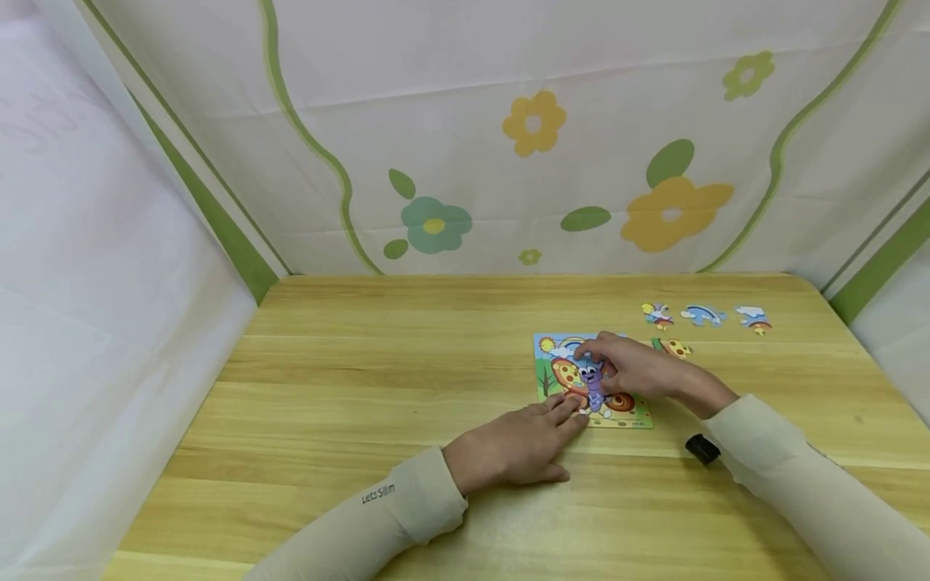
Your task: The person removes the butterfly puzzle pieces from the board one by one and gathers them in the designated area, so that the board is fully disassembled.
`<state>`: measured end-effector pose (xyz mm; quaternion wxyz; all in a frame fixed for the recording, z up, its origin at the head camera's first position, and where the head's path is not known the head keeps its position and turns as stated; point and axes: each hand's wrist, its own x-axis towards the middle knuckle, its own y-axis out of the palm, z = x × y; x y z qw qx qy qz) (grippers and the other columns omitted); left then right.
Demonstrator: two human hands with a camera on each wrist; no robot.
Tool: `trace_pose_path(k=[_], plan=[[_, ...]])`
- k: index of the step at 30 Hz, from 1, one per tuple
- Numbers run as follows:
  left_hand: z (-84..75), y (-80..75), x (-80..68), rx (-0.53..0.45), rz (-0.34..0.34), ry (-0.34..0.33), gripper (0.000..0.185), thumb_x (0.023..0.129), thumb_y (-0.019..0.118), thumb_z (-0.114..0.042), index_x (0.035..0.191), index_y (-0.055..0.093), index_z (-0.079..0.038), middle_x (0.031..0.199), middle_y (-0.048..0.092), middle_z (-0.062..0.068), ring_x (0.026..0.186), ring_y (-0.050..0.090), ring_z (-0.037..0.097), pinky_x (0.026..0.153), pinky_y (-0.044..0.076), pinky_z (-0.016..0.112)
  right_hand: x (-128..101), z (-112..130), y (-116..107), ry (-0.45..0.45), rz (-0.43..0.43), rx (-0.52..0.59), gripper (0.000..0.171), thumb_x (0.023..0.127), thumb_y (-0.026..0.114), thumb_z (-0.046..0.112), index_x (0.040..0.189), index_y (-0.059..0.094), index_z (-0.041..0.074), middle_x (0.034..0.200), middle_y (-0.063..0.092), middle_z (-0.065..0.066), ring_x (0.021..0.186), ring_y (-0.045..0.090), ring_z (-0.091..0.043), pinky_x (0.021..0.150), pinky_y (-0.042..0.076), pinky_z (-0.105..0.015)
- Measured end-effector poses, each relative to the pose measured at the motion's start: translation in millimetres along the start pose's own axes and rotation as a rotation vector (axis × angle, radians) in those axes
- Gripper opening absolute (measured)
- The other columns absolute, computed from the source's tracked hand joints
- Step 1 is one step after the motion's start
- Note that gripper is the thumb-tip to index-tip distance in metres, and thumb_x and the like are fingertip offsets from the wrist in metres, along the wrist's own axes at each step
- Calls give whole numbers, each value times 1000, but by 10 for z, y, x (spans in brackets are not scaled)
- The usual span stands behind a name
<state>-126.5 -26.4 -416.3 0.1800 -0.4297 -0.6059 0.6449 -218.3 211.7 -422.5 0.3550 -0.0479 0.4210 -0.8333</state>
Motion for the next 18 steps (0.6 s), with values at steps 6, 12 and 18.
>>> trace_pose_path(k=[6, 12, 18], plan=[[2, -5, 4, -11, 7, -2, 80, 105, 58, -50, 168, 24, -15, 177, 14, 6, 164, 16, 21, 130, 25, 30, 9, -3, -5, 0, 9, -8, 49, 91, 70, -4, 138, 60, 5, 118, 58, -17, 93, 53, -21, 77, 47, -32], [6, 3, 2, -5, 12, -1, 80, 106, 57, -51, 168, 24, -14, 177, 12, 6, 164, 14, 21, 130, 25, 31, 32, -11, -7, 18, 25, 3, 47, 93, 70, -2, 137, 59, 7, 118, 56, -17, 90, 52, -21, 77, 46, -32], [7, 13, 13, -3, 10, 0, 80, 106, 57, -50, 168, 23, -14, 178, 12, 6, 164, 15, 21, 130, 24, 31, 34, -30, -13, 19, 27, 11, 46, 93, 71, -1, 136, 59, 9, 117, 56, -16, 88, 51, -20, 77, 46, -32]])
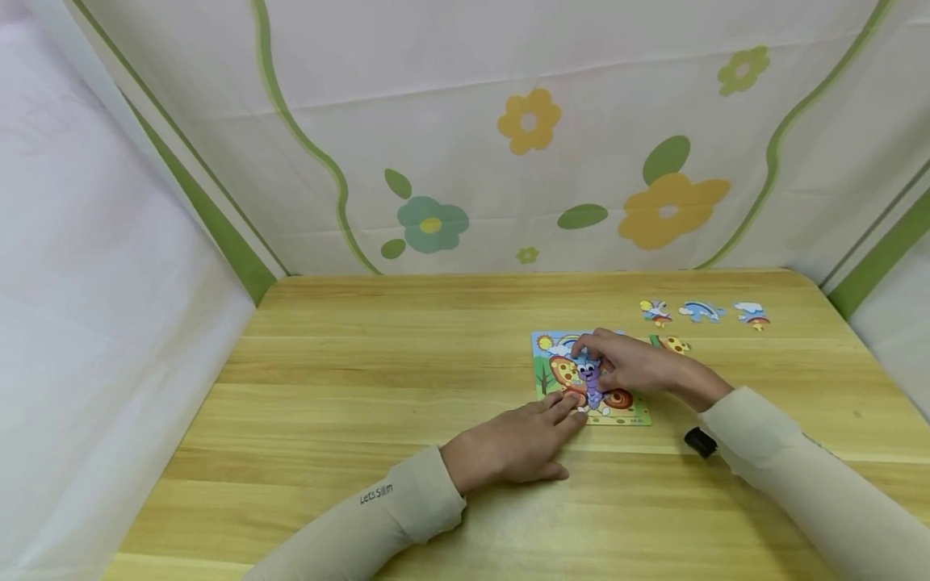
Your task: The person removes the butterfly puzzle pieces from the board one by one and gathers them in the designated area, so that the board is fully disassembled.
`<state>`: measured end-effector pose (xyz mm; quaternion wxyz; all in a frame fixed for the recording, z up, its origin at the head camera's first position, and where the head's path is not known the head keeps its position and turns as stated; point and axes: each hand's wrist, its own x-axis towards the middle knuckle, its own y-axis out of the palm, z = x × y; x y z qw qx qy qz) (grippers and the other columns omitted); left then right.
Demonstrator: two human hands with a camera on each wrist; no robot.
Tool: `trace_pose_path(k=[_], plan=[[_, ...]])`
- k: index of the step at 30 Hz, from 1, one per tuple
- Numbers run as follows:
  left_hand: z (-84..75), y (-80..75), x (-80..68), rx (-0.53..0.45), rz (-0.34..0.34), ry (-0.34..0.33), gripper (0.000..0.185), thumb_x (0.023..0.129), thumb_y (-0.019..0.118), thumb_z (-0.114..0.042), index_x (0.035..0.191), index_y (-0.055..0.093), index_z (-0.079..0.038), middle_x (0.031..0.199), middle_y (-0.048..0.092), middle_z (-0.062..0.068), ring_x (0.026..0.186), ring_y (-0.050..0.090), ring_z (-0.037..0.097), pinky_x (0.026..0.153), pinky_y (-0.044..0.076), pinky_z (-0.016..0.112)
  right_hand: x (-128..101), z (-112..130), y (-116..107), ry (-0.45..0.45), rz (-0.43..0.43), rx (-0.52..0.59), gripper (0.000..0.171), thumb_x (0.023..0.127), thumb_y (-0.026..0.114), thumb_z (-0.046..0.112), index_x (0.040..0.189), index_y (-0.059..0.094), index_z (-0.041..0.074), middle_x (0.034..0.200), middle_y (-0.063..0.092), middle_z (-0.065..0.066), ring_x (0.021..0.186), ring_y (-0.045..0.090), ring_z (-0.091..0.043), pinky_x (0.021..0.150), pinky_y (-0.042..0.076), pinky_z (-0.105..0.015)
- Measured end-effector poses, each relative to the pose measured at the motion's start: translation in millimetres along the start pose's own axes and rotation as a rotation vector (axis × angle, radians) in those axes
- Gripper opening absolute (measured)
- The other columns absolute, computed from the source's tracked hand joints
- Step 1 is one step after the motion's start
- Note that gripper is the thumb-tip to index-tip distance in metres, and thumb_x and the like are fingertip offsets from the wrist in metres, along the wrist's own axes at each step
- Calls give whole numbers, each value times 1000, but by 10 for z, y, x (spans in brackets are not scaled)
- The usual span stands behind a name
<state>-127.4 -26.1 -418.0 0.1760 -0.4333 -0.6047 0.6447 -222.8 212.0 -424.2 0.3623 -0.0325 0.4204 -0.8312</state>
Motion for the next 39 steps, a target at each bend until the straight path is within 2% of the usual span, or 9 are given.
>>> trace_pose_path(k=[6, 11, 18, 24, 39], plan=[[4, -2, 6, -2, 3, 0, 80, 106, 57, -50, 169, 23, -15, 178, 13, 6, 164, 15, 22, 130, 25, 31, 12, -29, -12, -2, -1, 7, 42, 95, 68, 0, 135, 61, 8, 114, 57, -14, 82, 51, -17, 72, 46, -29], [3, -7, 3, -6, 8, 1, 79, 106, 56, -50, 169, 23, -15, 178, 12, 6, 164, 14, 21, 131, 24, 31, 27, -45, -27, -30, -18, -25, 36, 99, 63, -2, 134, 63, 7, 111, 61, -13, 86, 54, -18, 75, 47, -32], [0, -6, 3, -4, 1, -1, 80, 106, 57, -50, 168, 23, -15, 178, 13, 6, 164, 15, 21, 131, 24, 31, 56, 4, -11, -74, -43, -81, 36, 95, 60, -10, 127, 63, 7, 102, 60, -9, 87, 52, -18, 75, 46, -32], [-3, -14, -7, -21, 1, -7, 79, 106, 57, -50, 169, 23, -15, 178, 12, 5, 164, 14, 20, 131, 23, 31, 74, 22, -15, -65, -50, -93, 37, 92, 60, -13, 122, 62, 7, 97, 58, -8, 86, 51, -19, 74, 44, -31], [1, -9, 2, -22, -4, 2, 79, 105, 58, -49, 168, 24, -15, 177, 13, 6, 164, 14, 21, 130, 25, 31, 27, -16, 26, -90, -106, -80, 37, 93, 60, -12, 126, 67, 5, 96, 58, -8, 80, 49, -16, 68, 44, -27]])
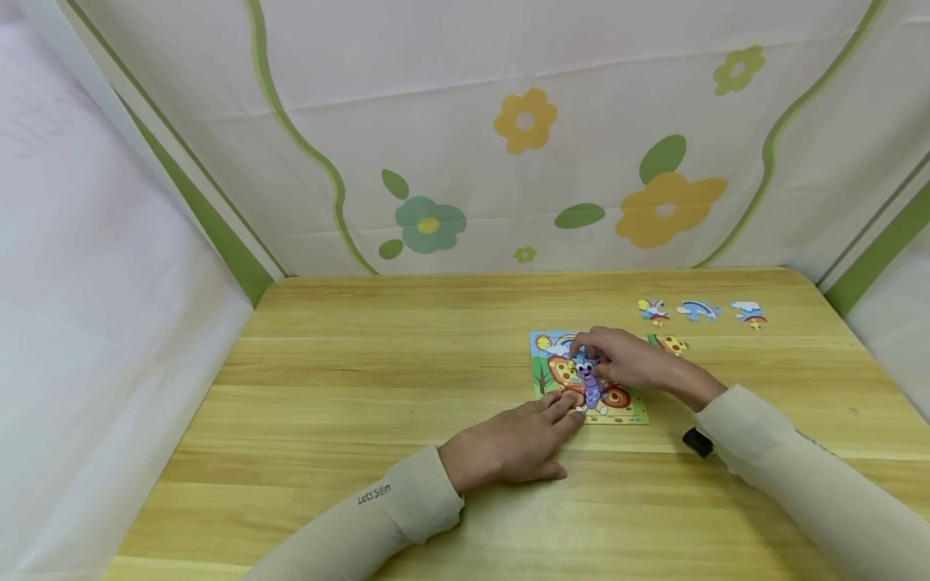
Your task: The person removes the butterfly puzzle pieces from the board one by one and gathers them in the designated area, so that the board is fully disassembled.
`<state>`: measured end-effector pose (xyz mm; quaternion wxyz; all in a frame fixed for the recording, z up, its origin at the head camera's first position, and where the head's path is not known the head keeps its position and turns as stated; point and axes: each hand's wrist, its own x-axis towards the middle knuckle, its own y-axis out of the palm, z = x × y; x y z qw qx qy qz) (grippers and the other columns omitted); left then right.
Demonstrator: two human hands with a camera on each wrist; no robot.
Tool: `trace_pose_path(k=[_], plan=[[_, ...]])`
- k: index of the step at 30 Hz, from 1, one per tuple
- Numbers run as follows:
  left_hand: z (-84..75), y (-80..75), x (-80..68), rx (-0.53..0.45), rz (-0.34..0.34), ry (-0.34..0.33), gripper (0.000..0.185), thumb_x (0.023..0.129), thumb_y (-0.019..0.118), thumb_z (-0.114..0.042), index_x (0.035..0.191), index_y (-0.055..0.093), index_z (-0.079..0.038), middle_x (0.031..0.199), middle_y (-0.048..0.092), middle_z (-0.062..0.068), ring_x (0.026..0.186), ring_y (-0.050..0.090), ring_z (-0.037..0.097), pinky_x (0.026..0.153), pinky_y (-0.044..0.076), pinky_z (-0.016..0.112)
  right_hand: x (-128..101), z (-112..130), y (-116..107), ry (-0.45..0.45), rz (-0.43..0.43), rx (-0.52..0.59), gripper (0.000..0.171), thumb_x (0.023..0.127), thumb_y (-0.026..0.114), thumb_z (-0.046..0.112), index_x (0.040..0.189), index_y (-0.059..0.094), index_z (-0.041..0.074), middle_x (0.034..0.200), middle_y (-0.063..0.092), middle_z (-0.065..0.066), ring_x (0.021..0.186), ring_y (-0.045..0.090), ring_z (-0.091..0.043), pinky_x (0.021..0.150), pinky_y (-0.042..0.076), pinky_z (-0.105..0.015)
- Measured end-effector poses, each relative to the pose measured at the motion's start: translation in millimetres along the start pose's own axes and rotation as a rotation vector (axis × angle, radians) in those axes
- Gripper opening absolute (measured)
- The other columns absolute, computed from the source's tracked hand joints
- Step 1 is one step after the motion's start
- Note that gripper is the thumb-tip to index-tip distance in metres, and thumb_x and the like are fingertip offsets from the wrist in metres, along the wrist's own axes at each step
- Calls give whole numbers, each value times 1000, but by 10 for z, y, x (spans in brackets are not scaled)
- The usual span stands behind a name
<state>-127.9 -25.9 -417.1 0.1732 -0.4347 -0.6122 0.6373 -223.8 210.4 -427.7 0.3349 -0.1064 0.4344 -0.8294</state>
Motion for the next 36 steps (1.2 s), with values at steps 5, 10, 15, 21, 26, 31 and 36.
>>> trace_pose_path(k=[5, 10, 15, 21, 26, 31, 36], plan=[[0, -6, -6, 1, 4, -4, 80, 105, 58, -50, 168, 24, -15, 178, 13, 5, 164, 14, 20, 130, 25, 31, 6, -11, 10, 4, -15, -20, 37, 92, 59, -14, 122, 67, 6, 93, 57, -6, 79, 48, -16, 68, 42, -27], [0, -9, -10, 7, 4, -3, 80, 105, 57, -50, 169, 23, -15, 178, 13, 5, 164, 14, 20, 130, 25, 31, 11, -9, 20, 4, -20, -37, 35, 93, 59, -13, 120, 67, 8, 90, 56, -4, 80, 48, -16, 69, 42, -28], [2, -10, -13, 13, 4, -1, 80, 105, 57, -51, 168, 24, -15, 177, 13, 6, 164, 15, 20, 130, 25, 31, 12, 7, 22, 7, -23, -72, 32, 94, 62, -10, 119, 67, 10, 91, 58, -3, 80, 50, -15, 70, 44, -29], [4, -13, -14, 15, 4, 4, 80, 105, 57, -51, 168, 24, -15, 177, 14, 6, 164, 15, 21, 130, 25, 31, 13, 31, 4, 2, -22, -107, 31, 95, 62, -9, 119, 68, 10, 93, 60, -3, 80, 52, -14, 71, 46, -30], [7, -16, -17, 11, 3, 4, 80, 105, 58, -50, 168, 24, -15, 177, 14, 6, 164, 15, 21, 130, 25, 31, 18, 25, -4, 5, -18, -99, 31, 95, 63, -8, 122, 68, 7, 93, 61, -3, 80, 51, -14, 70, 45, -29], [8, -14, -17, 17, 1, 6, 80, 105, 58, -50, 168, 24, -14, 177, 14, 6, 164, 14, 20, 130, 25, 30, 20, 3, -11, 20, -25, -60, 32, 95, 64, -7, 124, 68, 5, 90, 60, -3, 76, 50, -14, 67, 44, -27], [10, -11, -13, 24, 0, 7, 80, 105, 58, -50, 168, 24, -14, 177, 14, 6, 164, 14, 20, 130, 25, 30, 9, -8, -20, 28, -38, -20, 33, 94, 65, -6, 125, 68, 2, 88, 59, -2, 72, 51, -13, 64, 44, -26]])
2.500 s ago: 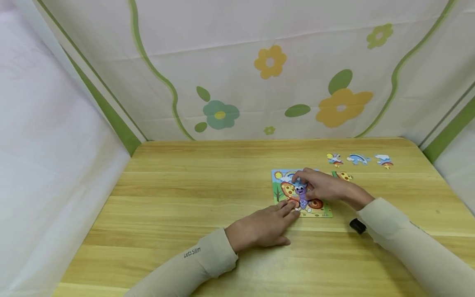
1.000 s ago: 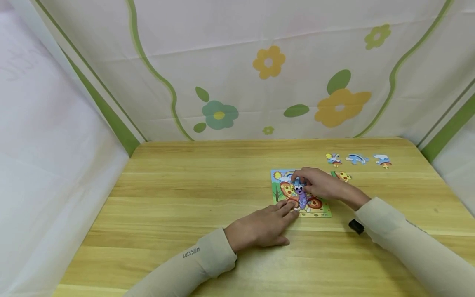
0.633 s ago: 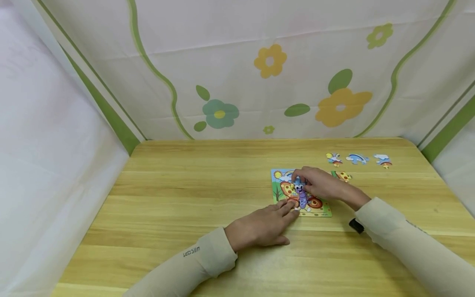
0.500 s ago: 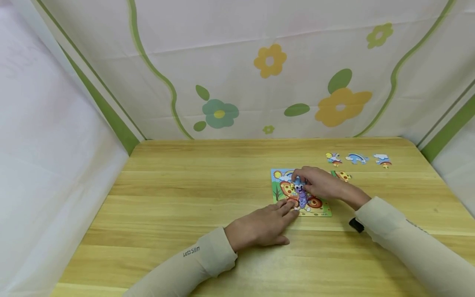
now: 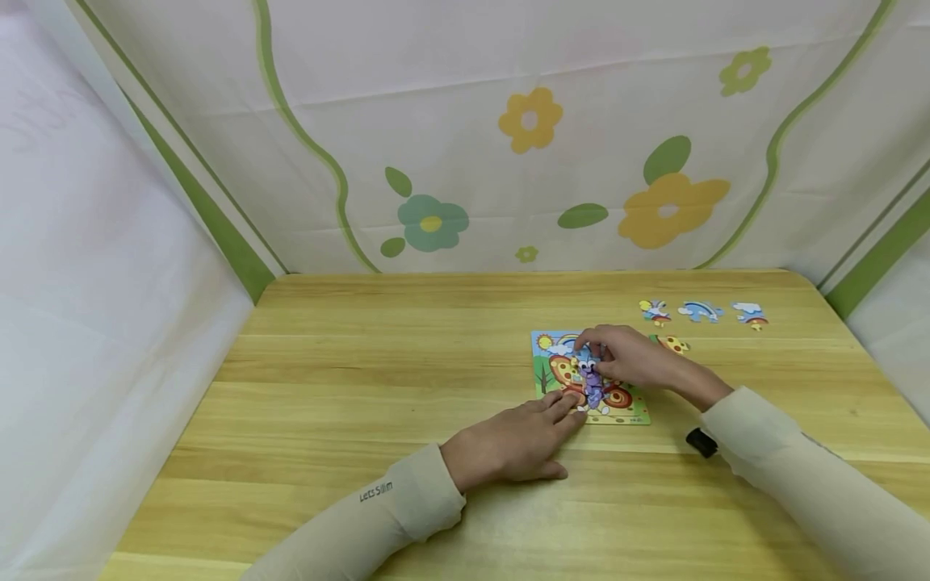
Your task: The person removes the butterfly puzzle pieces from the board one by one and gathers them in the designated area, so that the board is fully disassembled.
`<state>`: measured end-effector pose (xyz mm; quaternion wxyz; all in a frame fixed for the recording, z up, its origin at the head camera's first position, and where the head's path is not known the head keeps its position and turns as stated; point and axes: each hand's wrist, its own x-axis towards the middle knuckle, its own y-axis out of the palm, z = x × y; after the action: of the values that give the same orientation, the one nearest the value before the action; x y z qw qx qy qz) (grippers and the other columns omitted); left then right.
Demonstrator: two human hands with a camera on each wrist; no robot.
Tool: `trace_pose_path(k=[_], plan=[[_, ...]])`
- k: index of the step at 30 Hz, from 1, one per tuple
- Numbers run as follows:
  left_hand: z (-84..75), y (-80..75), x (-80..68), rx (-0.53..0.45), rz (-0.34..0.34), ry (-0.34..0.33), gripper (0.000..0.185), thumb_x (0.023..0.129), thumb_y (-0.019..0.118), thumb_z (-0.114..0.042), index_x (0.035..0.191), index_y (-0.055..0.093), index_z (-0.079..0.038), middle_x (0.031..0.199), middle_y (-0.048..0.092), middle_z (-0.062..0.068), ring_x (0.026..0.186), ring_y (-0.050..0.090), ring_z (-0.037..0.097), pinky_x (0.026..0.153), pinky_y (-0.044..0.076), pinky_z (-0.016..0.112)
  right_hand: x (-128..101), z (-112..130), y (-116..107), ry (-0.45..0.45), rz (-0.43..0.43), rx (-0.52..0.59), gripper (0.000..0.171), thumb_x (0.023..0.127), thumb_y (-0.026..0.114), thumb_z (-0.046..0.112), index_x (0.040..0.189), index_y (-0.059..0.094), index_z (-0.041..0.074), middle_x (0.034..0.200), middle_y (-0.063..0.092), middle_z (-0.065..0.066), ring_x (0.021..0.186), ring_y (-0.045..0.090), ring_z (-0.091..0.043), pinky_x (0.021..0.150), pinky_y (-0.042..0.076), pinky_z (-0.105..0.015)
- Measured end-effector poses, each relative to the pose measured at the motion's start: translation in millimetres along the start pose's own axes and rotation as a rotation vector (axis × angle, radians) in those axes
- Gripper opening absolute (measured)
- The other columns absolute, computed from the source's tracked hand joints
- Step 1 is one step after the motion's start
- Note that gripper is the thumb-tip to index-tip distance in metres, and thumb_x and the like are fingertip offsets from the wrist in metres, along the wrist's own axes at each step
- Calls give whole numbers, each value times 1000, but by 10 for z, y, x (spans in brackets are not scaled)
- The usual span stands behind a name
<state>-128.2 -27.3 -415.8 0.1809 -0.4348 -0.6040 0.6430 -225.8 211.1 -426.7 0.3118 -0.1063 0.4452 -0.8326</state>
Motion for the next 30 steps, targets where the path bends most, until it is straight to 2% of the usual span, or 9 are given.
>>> trace_pose_path(k=[7, 16, 30], plan=[[-5, -3, -7, -1, 4, -4, 80, 105, 58, -51, 168, 24, -14, 178, 13, 6, 165, 13, 20, 130, 24, 29, -38, 3, -2, -8, -34, 22, 31, 94, 65, -6, 123, 69, 3, 90, 59, -1, 76, 50, -14, 64, 43, -25], [-5, -6, -5, 4, 1, -1, 80, 105, 57, -51, 168, 25, -14, 177, 14, 6, 164, 15, 20, 130, 24, 30, -81, 19, -17, 18, -77, 69, 33, 90, 65, -10, 120, 71, 3, 96, 63, -5, 86, 55, -17, 68, 49, -25], [-5, -10, -3, -2, 5, 0, 79, 106, 57, -51, 168, 25, -14, 177, 14, 7, 164, 14, 21, 130, 25, 31, -100, -28, -17, 5, -88, 47, 36, 89, 68, -12, 119, 76, 5, 107, 66, -6, 90, 56, -18, 73, 51, -25]])
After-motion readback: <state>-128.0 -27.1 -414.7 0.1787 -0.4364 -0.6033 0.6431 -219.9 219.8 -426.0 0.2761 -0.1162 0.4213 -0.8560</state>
